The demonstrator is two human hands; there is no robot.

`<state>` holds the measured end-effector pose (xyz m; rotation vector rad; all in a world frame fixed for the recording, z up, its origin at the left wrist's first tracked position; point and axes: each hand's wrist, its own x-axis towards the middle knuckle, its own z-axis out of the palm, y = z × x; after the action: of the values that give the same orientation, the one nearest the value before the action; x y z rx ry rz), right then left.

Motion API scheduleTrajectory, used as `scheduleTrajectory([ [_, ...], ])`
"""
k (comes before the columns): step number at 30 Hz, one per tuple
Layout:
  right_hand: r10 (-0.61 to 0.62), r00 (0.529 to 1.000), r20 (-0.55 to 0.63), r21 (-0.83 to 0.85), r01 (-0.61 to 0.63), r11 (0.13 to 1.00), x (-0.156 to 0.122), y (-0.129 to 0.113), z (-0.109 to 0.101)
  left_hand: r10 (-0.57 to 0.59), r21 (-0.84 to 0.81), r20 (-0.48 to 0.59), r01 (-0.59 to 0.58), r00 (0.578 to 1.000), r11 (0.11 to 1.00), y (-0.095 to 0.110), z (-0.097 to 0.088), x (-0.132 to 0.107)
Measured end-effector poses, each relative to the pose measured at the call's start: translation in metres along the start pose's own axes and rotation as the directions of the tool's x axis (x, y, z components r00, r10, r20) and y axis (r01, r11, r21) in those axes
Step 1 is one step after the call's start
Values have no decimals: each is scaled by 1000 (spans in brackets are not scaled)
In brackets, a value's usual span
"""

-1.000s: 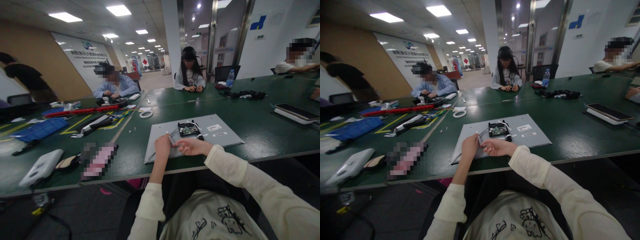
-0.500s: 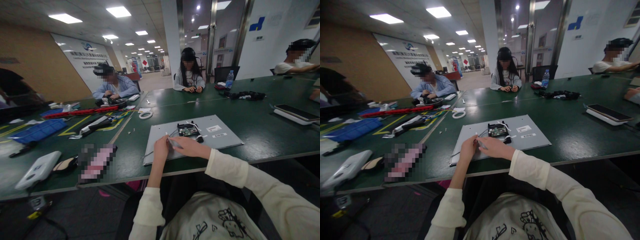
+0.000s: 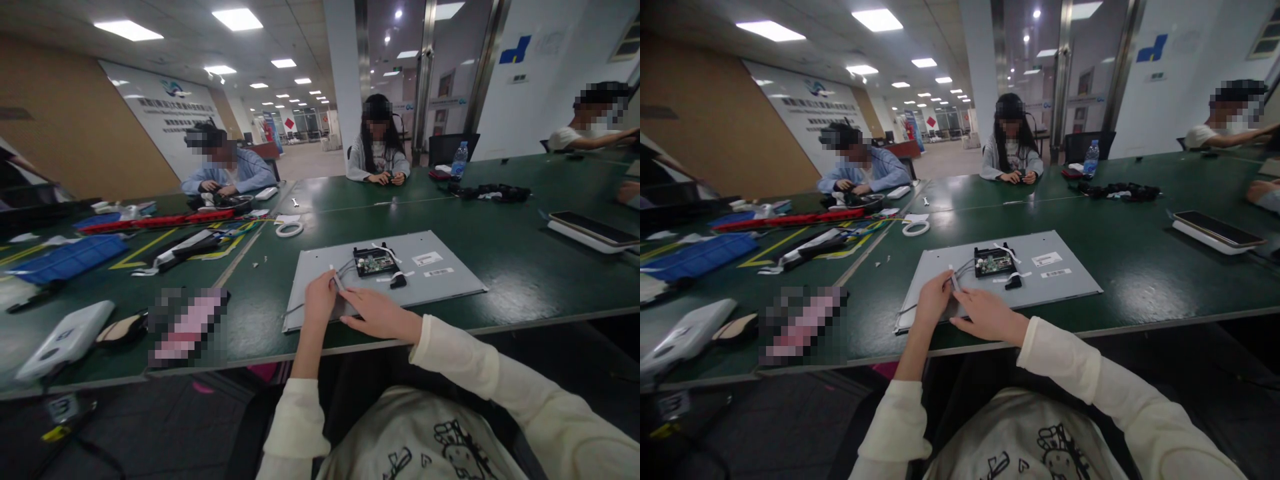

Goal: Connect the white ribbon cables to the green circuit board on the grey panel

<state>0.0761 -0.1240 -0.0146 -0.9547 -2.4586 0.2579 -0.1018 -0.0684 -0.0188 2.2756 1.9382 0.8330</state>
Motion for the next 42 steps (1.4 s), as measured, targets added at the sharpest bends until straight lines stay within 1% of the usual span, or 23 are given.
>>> scheduleTrajectory([
  [2,23,999,-25,2,-23,1000,-7,-4,3,-3,-4,-4,3,1000,1000,1,-1,0],
  [6,24,998,-50,15,-23,1000,-15,-6,5,-5,3,-7,5,1000,1000,2,-2,-1],
  [12,30,997,-75,16,-29,999,-16,-8,4,-1,74,27,-1,1000,997,5,-5,-4],
  [17,37,997,-68,7,-37,999,-16,-9,6,-16,151,75,5,997,988,12,-10,-6],
  [18,27,998,-54,3,-27,1000,-16,-8,4,-20,164,82,7,996,986,14,-11,-6],
  [20,-26,1000,17,-6,26,1000,-13,-4,-6,-26,185,88,10,996,983,17,-13,-7],
  [23,-139,978,155,-35,146,989,-6,9,-31,-10,202,79,-6,997,979,19,-14,-8],
  [25,-179,966,185,-100,200,975,-4,21,-46,7,209,65,-21,998,978,19,-14,-9],
  [28,-177,960,216,-214,223,951,-5,40,-56,-3,202,12,0,1000,979,16,-13,-10],
  [30,-147,963,224,-239,201,950,-9,51,-55,-25,171,-58,35,998,985,14,-13,-11],
  [32,-124,974,192,-230,168,959,-13,57,-52,-33,129,-131,50,991,990,13,-14,-12],
  [36,-145,981,130,-176,167,970,-18,60,-49,-2,47,-244,13,970,999,12,-17,-13],
  [39,-176,975,135,-142,195,970,-19,59,-51,16,1,-326,-17,945,1000,12,-19,-14],
  [42,-198,967,161,-137,220,966,-19,58,-53,12,-6,-400,-16,916,1000,12,-22,-14],
])
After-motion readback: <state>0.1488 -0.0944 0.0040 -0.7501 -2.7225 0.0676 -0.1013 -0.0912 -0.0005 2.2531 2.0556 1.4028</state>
